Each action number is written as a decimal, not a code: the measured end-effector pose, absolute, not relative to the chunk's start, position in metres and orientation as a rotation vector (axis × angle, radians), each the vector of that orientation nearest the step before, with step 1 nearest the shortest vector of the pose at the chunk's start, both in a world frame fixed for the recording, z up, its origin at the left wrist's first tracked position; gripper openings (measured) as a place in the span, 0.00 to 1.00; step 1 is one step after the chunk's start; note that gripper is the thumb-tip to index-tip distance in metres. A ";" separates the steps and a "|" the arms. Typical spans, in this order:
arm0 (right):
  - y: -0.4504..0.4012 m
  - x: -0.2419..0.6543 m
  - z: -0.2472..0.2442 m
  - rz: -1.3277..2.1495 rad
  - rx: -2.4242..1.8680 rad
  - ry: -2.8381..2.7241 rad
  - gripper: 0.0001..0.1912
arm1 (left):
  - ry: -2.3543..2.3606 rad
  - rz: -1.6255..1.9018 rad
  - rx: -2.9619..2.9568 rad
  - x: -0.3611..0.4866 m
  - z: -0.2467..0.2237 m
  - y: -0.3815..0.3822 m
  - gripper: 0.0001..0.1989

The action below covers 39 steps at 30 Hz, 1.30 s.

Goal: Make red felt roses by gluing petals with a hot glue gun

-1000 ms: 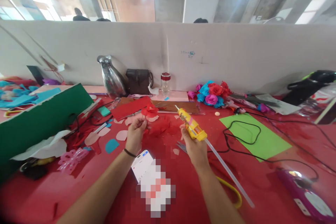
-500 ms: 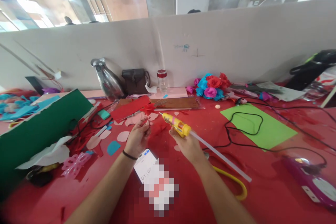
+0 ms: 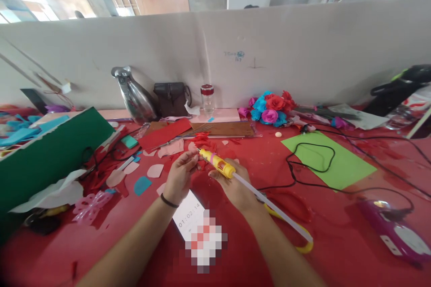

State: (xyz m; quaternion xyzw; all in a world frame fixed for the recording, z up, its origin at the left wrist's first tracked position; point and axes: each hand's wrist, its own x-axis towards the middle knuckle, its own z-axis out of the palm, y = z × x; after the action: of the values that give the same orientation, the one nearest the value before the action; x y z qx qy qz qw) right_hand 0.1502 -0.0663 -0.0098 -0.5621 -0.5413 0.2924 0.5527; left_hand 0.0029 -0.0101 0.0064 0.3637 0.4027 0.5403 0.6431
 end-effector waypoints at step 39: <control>-0.066 0.153 -0.016 0.538 -1.476 -1.416 0.21 | 0.926 1.248 0.868 0.005 0.009 -0.013 0.12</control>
State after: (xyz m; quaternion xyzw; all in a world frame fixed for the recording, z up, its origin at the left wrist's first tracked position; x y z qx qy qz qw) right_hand 0.1529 -0.0659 -0.0158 -0.6080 -0.5831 0.2215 0.4912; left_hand 0.0051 -0.0128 0.0093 0.3788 0.4043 0.5449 0.6294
